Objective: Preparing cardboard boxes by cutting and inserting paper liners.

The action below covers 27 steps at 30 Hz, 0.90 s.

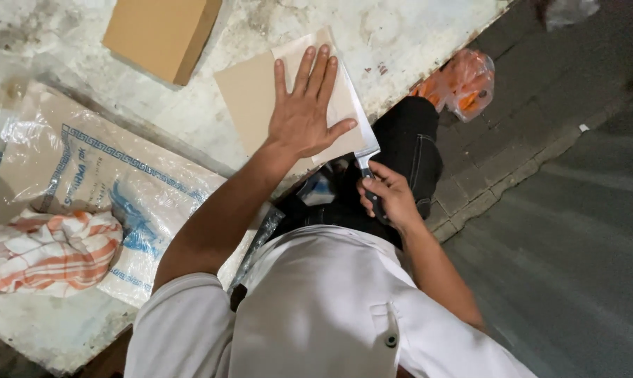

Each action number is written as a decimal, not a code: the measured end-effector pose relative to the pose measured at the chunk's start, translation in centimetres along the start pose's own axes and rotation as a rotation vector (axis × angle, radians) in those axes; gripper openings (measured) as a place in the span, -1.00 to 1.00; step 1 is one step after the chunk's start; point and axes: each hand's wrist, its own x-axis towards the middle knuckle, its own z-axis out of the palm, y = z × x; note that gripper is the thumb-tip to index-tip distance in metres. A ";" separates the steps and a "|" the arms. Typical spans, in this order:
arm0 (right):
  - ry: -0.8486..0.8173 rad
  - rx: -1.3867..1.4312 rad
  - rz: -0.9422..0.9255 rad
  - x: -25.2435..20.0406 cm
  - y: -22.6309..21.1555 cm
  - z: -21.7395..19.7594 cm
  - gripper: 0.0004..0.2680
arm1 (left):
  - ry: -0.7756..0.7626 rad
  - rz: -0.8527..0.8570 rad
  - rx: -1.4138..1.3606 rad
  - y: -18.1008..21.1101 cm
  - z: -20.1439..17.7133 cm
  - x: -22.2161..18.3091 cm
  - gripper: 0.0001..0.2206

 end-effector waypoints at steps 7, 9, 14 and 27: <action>0.051 -0.013 -0.001 0.2 -0.2 -0.2 -0.76 | 0.005 0.007 -0.001 0.0 -0.1 0.0 -0.12; 0.150 0.049 -0.059 1.8 -1.9 -1.4 -0.74 | -0.003 0.004 0.010 -0.2 -0.3 0.4 -0.11; 0.204 -0.046 -0.229 -0.4 -5.2 -2.9 -0.72 | 0.020 0.023 0.025 -0.2 -0.1 0.3 -0.09; 0.065 -0.195 -0.183 -2.6 -0.4 -3.5 -0.75 | 0.302 0.088 -0.137 -1.8 3.1 0.1 -0.34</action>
